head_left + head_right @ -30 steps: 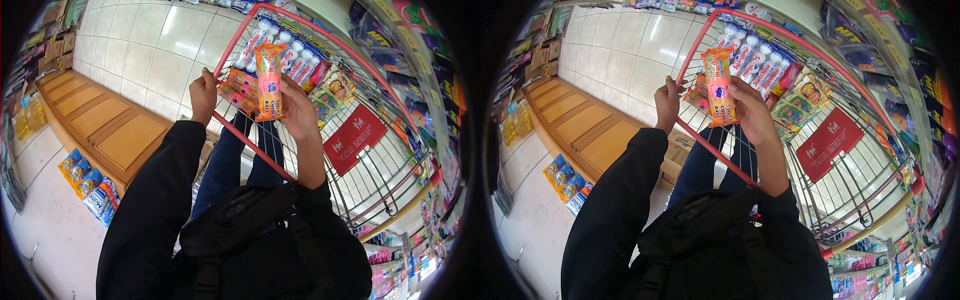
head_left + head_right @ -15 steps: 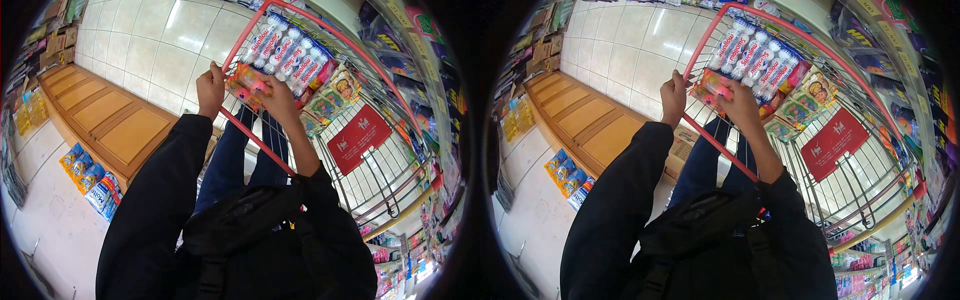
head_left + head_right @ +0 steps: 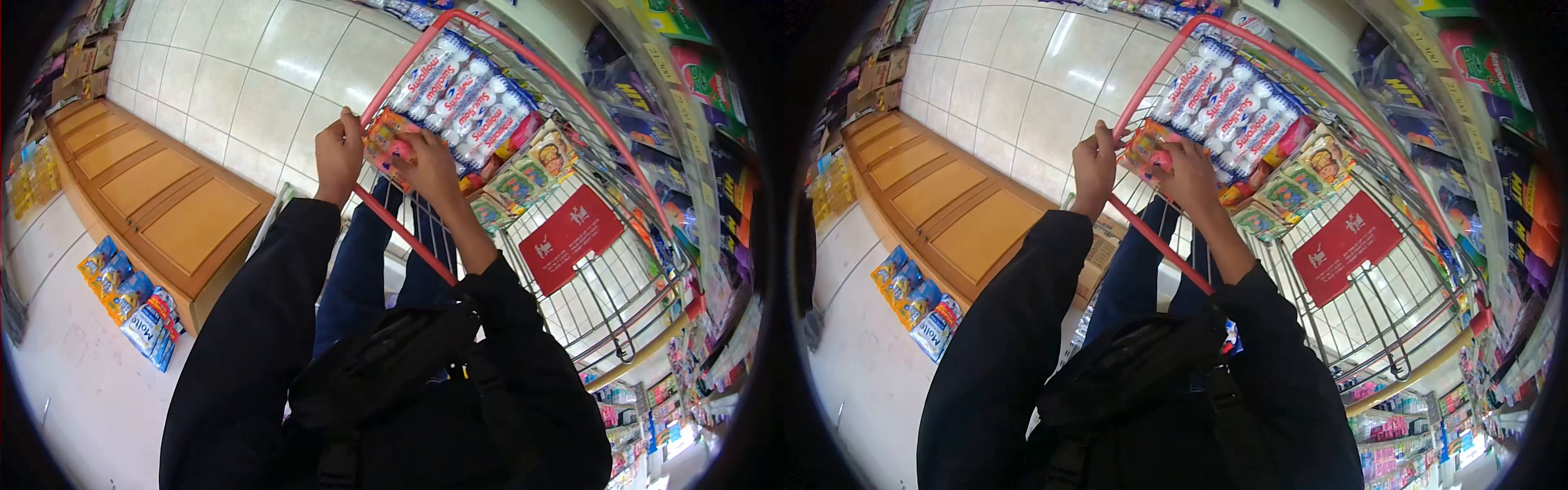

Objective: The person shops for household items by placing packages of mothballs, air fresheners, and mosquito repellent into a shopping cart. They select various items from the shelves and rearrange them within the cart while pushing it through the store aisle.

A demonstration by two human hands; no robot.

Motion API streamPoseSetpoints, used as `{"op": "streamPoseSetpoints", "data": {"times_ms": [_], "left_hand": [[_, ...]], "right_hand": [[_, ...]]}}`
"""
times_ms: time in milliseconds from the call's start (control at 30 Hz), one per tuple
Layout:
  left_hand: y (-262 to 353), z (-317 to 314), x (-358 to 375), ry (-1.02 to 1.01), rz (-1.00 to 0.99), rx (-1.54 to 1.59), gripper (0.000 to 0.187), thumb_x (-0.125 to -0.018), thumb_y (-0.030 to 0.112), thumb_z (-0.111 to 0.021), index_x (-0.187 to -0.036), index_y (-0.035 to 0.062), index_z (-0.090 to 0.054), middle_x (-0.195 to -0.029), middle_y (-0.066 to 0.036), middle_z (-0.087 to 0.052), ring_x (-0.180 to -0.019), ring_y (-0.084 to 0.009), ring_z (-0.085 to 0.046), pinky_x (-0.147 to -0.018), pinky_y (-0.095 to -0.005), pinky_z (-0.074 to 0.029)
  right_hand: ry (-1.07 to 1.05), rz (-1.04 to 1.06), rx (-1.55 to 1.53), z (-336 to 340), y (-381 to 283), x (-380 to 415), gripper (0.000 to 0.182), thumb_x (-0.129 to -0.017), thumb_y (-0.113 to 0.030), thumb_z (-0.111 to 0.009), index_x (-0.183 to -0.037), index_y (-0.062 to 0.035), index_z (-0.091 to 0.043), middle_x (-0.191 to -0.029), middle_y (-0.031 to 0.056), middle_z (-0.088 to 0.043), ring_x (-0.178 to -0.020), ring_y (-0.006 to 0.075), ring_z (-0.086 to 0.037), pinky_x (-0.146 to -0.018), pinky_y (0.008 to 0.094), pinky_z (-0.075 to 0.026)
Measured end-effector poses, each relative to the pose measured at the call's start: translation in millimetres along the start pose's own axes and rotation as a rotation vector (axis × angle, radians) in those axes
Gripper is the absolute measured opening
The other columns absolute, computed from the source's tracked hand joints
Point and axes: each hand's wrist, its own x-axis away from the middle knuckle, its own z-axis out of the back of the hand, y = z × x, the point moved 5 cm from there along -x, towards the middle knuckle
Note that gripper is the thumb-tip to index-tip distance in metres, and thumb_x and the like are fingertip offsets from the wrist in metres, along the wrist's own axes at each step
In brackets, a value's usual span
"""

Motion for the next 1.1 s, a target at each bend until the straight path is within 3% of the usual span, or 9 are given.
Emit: {"op": "streamPoseSetpoints", "data": {"times_ms": [433,533,600,667,733,800,867,933,1100], "left_hand": [[8.0,-0.1,-4.7,-0.052,0.046,0.025,0.057,-0.103,0.035,-0.040,-0.074,-0.0083,-0.063,-0.055,-0.013,-0.056,-0.053,-0.0140,-0.053,-0.053,-0.0333,-0.042],[16.0,3.3,-6.7,-0.069,0.062,0.007,0.058,-0.102,0.035,-0.040,-0.073,-0.0085,-0.063,-0.054,-0.013,-0.056,-0.052,-0.0144,-0.051,-0.053,-0.0338,-0.041],[15.7,5.7,-8.5,-0.064,0.060,-0.010,0.058,-0.102,0.035,-0.040,-0.072,-0.0085,-0.062,-0.054,-0.013,-0.055,-0.051,-0.0148,-0.051,-0.052,-0.0344,-0.041],[9.3,7.0,-12.2,-0.055,0.062,-0.017,0.058,-0.102,0.035,-0.040,-0.071,-0.0086,-0.062,-0.053,-0.014,-0.054,-0.050,-0.0153,-0.051,-0.052,-0.0350,-0.041],[10.3,11.8,-13.0,-0.060,0.072,-0.036,0.058,-0.102,0.035,-0.041,-0.070,-0.0086,-0.062,-0.052,-0.016,-0.054,-0.050,-0.0158,-0.051,-0.052,-0.0357,-0.041],[9.0,15.9,-14.1,-0.037,0.071,-0.043,0.058,-0.101,0.036,-0.042,-0.070,-0.0087,-0.062,-0.052,-0.018,-0.054,-0.048,-0.0194,-0.050,-0.052,-0.0368,-0.041],[7.8,19.0,-14.3,-0.026,0.078,-0.047,0.058,-0.101,0.036,-0.043,-0.069,-0.0089,-0.062,-0.052,-0.019,-0.053,-0.046,-0.0220,-0.049,-0.052,-0.0378,-0.041],[0.1,20.3,-17.2,-0.019,0.085,-0.081,0.057,-0.100,0.037,-0.044,-0.071,-0.0091,-0.063,-0.051,-0.021,-0.051,-0.044,-0.0258,-0.047,-0.051,-0.0397,-0.040],[1.4,20.3,-18.8,-0.003,0.129,-0.058,0.056,-0.099,0.038,-0.046,-0.072,-0.0082,-0.064,-0.050,-0.021,-0.049,-0.042,-0.0271,-0.046,-0.049,-0.0408,-0.038]], "right_hand": [[-0.163,-0.116,-0.225,13.8,12.4,-14.0,0.030,-0.081,-0.018,-0.070,-0.107,-0.0046,-0.066,-0.104,0.0111,-0.065,-0.096,0.0281,-0.063,-0.087,0.0375,-0.049],[-0.040,-0.097,-0.432,68.6,-6.2,-28.5,0.023,-0.085,-0.015,-0.068,-0.105,-0.0038,-0.066,-0.096,0.0101,-0.068,-0.087,0.0227,-0.065,-0.081,0.0332,-0.050],[0.278,0.004,-0.391,128.3,-20.4,-40.5,0.016,-0.088,-0.013,-0.065,-0.102,-0.0040,-0.067,-0.089,0.0088,-0.069,-0.080,0.0189,-0.064,-0.075,0.0301,-0.050],[0.556,0.066,-0.123,185.1,-23.9,-61.7,0.015,-0.089,-0.012,-0.064,-0.102,-0.0055,-0.068,-0.088,0.0078,-0.070,-0.076,0.0194,-0.065,-0.071,0.0296,-0.051],[0.635,0.132,0.149,220.2,-25.5,-96.0,0.016,-0.090,-0.016,-0.061,-0.100,-0.0059,-0.069,-0.095,0.0097,-0.071,-0.083,0.0216,-0.066,-0.077,0.0329,-0.051],[0.463,0.116,0.314,237.4,18.0,-147.0,0.024,-0.090,-0.023,-0.060,-0.107,-0.0066,-0.067,-0.103,0.0141,-0.069,-0.097,0.0281,-0.065,-0.087,0.0374,-0.049],[0.248,-0.054,0.580,247.7,88.7,-210.1,0.050,-0.087,-0.039,-0.064,-0.128,-0.0104,-0.058,-0.116,0.0158,-0.065,-0.100,0.0234,-0.063,-0.089,0.0335,-0.047],[0.139,-0.154,0.740,269.5,132.8,-248.5,0.051,-0.087,-0.039,-0.064,-0.128,-0.0102,-0.058,-0.116,0.0154,-0.065,-0.100,0.0232,-0.062,-0.089,0.0334,-0.046],[0.199,-0.145,0.798,296.7,154.3,-274.7,0.052,-0.086,-0.039,-0.064,-0.128,-0.0097,-0.058,-0.116,0.0145,-0.065,-0.102,0.0228,-0.061,-0.090,0.0329,-0.046]]}}
